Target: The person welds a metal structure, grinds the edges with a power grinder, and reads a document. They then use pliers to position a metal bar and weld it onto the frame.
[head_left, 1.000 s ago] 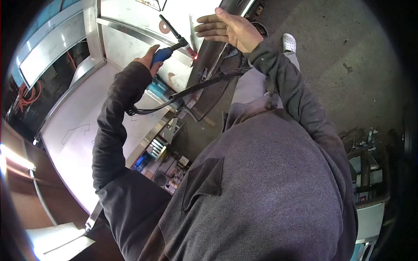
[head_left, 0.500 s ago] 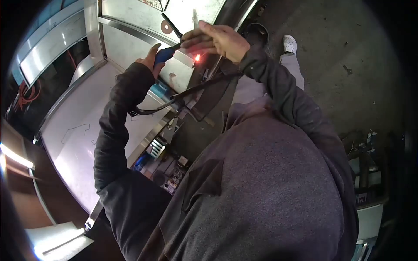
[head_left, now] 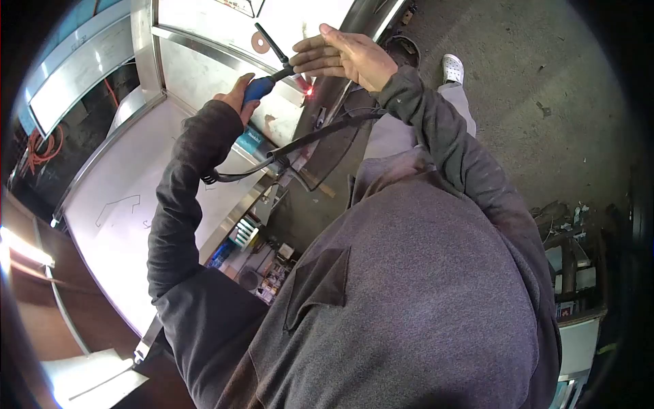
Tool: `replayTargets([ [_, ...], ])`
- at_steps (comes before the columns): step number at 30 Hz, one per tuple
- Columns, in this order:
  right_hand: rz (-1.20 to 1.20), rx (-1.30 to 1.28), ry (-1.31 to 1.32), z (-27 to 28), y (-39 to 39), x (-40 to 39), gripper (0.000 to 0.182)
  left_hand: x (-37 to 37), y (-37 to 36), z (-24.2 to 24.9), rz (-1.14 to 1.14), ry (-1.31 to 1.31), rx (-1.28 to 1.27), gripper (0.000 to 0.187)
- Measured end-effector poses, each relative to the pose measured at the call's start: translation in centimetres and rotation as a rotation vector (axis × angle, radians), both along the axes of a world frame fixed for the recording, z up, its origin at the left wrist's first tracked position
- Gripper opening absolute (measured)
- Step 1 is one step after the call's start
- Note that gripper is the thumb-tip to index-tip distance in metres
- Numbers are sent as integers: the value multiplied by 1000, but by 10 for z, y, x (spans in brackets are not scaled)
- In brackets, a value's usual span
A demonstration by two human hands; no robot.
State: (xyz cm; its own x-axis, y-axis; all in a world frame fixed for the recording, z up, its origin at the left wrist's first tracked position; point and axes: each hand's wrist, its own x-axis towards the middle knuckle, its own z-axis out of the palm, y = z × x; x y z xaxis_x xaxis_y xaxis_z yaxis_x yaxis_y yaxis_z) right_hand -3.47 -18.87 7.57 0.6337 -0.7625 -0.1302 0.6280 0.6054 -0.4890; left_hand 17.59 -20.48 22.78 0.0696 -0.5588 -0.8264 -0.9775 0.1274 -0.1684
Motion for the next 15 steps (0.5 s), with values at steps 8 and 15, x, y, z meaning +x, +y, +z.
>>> replayTargets([
  [8, 111, 73, -140, -1, 12, 24, 62, -11, 0, 7, -13, -69, 16, 51],
  [15, 151, 31, -57, 10, 1, 15, 63, 9, 1, 3, 15, 34, -61, 55],
])
